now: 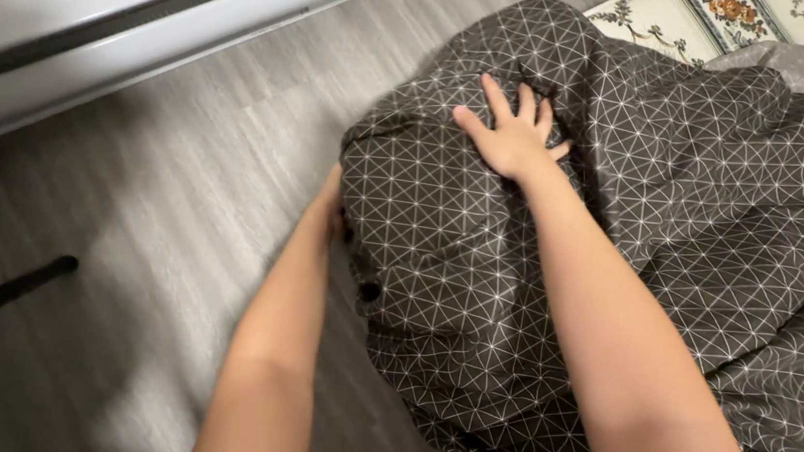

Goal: The person unfolds a dark patterned fitted sheet and stretches it over a mattress on the floor, tucking the elasticized corners under the mattress to secure it.

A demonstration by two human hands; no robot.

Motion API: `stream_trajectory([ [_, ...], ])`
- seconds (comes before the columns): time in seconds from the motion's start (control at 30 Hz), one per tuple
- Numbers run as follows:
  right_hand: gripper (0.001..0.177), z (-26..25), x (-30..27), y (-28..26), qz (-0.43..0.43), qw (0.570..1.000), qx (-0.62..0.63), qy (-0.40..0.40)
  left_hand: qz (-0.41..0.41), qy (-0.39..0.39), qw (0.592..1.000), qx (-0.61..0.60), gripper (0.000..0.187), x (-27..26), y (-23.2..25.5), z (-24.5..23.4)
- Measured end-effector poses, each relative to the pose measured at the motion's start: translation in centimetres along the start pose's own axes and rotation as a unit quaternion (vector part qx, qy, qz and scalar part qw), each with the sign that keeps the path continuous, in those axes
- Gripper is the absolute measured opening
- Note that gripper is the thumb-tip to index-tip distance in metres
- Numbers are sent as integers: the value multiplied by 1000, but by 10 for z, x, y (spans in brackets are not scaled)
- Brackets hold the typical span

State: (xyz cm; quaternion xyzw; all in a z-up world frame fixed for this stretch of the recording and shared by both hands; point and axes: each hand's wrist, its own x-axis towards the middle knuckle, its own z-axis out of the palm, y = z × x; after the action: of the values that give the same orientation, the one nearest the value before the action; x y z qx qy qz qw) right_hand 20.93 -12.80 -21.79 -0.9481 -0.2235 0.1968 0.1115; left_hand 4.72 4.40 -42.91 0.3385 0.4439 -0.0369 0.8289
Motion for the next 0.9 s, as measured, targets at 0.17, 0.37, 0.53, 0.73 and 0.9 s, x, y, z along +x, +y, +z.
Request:
stream_trajectory([
  [0.17, 84, 4, 11, 32, -66, 992, 97, 51, 21, -8, 1000, -6, 81, 2, -2, -1],
  [0.37, 75, 14, 4, 84, -186, 811, 550, 73, 102, -36, 992, -59, 87, -24, -26, 5],
  [0.53, 69, 15, 4, 89, -164, 795, 581, 63, -59, -8, 995, -77, 105, -89, -73, 15],
  [0.73, 62, 16, -17, 80, -160, 924, 328, 114, 49, 39, 998, -22, 89, -69, -144, 8],
  [0.9, 68, 18, -66, 84, -191, 927, 304, 107, 249, 161, 948, 114, 65, -71, -140, -2],
])
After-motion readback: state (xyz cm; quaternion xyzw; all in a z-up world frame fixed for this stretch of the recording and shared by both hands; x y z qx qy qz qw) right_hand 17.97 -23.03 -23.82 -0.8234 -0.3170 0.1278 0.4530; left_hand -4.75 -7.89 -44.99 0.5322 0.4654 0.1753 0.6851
